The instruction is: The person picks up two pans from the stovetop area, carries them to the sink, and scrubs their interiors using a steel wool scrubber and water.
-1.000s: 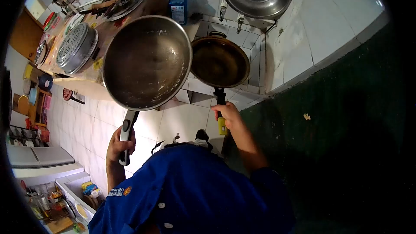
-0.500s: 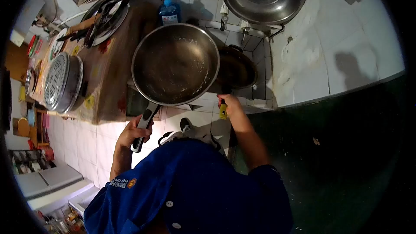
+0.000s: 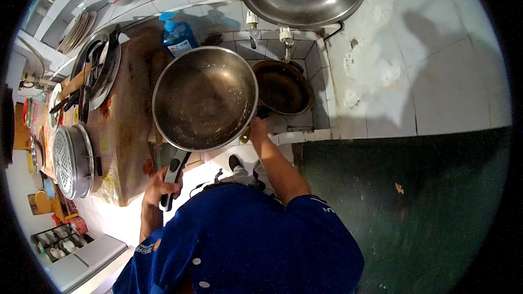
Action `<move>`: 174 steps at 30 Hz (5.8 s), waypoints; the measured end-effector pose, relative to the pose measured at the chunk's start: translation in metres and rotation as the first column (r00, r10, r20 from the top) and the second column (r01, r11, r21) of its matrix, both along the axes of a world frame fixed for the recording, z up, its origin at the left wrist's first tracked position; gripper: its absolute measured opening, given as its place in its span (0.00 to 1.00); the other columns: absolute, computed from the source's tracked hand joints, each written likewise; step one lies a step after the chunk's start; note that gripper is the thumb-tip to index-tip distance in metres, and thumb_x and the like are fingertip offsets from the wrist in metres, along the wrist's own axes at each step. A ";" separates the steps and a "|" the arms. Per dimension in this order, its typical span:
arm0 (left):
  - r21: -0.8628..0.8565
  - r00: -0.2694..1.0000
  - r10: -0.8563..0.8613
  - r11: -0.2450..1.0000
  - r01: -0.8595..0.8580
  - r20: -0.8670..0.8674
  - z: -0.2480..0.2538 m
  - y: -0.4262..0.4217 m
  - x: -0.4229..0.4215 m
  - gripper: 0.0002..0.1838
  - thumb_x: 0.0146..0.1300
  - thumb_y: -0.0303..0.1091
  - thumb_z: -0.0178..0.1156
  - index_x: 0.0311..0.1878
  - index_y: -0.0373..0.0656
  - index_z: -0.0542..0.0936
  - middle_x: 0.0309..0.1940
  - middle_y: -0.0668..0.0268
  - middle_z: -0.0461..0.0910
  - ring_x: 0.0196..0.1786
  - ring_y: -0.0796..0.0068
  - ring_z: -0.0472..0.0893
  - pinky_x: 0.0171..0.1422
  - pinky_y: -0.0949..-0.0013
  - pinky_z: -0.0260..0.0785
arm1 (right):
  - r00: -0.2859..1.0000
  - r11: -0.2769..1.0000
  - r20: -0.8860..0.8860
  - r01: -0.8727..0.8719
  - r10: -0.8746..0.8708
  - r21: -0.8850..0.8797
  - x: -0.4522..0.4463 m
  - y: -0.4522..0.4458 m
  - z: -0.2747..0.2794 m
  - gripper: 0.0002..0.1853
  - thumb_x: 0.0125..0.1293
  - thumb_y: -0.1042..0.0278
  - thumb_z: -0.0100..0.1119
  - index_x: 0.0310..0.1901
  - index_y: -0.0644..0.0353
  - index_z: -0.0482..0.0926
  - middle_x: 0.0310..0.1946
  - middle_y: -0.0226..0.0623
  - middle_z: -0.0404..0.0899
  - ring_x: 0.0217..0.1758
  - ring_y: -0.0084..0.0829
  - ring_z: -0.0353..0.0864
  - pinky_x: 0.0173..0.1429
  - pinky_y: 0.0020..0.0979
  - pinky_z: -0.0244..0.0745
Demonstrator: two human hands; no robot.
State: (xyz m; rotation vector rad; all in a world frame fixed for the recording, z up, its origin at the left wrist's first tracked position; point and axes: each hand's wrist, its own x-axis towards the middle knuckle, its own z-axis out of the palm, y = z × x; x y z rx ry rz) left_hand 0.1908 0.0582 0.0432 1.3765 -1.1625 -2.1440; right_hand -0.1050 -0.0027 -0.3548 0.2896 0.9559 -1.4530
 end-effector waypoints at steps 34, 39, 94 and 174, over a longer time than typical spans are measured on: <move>0.165 0.990 -0.005 0.986 -0.018 0.140 -0.017 -0.035 -0.075 0.23 0.43 0.29 0.68 0.44 0.36 0.73 0.26 0.65 0.76 0.22 0.77 0.75 0.25 0.73 0.69 | 0.981 0.987 0.167 -0.116 0.096 0.115 0.026 -0.049 0.019 0.13 0.71 0.59 0.52 0.46 0.59 0.78 0.43 0.35 0.78 0.40 0.34 0.74 0.44 0.40 0.72; 0.171 0.997 -0.046 0.985 0.037 0.054 -0.032 -0.043 -0.089 0.22 0.48 0.30 0.69 0.46 0.36 0.72 0.27 0.65 0.77 0.25 0.77 0.76 0.30 0.74 0.69 | 0.974 0.985 0.197 -0.132 0.108 0.113 0.004 -0.044 0.020 0.13 0.72 0.59 0.51 0.46 0.59 0.78 0.44 0.34 0.78 0.41 0.34 0.75 0.45 0.40 0.72; -0.049 0.849 -0.527 0.850 0.525 -0.044 -0.167 -0.134 -0.144 0.23 0.54 0.38 0.64 0.52 0.37 0.74 0.41 0.67 0.77 0.42 0.76 0.74 0.49 0.70 0.67 | -0.413 0.947 -0.879 -0.102 0.237 0.304 -0.151 -0.052 0.277 0.12 0.69 0.59 0.57 0.44 0.60 0.80 0.26 0.44 0.80 0.30 0.38 0.82 0.36 0.38 0.76; -0.114 0.996 0.022 0.993 -0.012 0.088 -0.074 -0.039 0.066 0.12 0.55 0.28 0.65 0.42 0.37 0.77 0.23 0.70 0.75 0.22 0.81 0.73 0.25 0.74 0.64 | -0.818 0.049 -0.493 -0.528 -0.297 0.848 0.085 -0.095 0.222 0.13 0.49 0.72 0.61 0.38 0.61 0.87 0.42 0.48 0.83 0.52 0.50 0.78 0.58 0.44 0.72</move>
